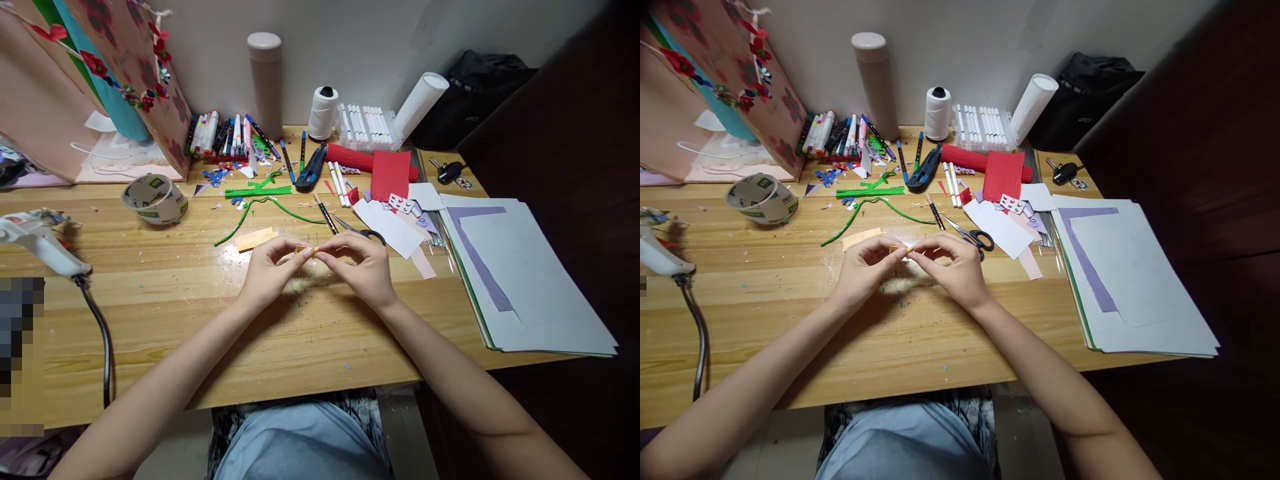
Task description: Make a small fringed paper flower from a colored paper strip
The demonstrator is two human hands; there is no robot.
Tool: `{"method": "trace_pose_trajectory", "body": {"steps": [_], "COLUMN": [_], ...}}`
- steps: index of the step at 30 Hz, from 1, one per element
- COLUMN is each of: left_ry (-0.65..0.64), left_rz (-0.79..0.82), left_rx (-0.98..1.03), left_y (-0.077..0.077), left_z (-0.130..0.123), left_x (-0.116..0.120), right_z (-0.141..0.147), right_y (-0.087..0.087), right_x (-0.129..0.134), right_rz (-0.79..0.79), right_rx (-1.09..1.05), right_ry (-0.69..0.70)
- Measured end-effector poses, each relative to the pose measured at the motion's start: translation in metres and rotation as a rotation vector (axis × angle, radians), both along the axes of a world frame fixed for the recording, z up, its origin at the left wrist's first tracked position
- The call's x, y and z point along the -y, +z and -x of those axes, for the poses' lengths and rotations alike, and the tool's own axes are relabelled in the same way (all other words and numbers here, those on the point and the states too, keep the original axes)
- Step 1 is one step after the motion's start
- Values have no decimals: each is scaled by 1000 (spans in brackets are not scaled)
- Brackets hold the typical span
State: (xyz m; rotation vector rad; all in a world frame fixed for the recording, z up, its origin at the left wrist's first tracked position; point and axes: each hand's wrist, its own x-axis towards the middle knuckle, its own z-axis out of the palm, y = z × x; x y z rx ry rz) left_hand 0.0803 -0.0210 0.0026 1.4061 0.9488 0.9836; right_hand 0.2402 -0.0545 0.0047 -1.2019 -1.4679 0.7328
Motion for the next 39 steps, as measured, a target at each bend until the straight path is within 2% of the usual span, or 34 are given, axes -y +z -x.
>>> {"method": "trace_pose_trajectory", "body": {"steps": [4,7,12,17,20,28,35,39], "left_ry": [70,80,48,-3,-9,-26,-19,-46], "left_rz": [-235,-355,-465,-508,-507,-404,-180,-118], "left_rx": [-98,-167,-177,-181,-193,-253,-260,-256], "left_y": [0,0,-1,1,2,2,2,2], "left_z": [1,1,3,2,1,1,1,2], "left_x": [3,6,6,7,9,10,14,13], "right_z": [4,6,6,5,5,4,1,0], "right_y": [-1,-1,1,-1,-2,-2,-1,0], "right_x": [1,3,4,5,5,3,1,-1], "right_rz": [57,47,-34,-153,-190,-109,-156,-128], "right_rx": [-103,-67,67,179,177,98,221,268], "right_ry": [-25,-60,-144,-184,-181,-147,-65,-41]}}
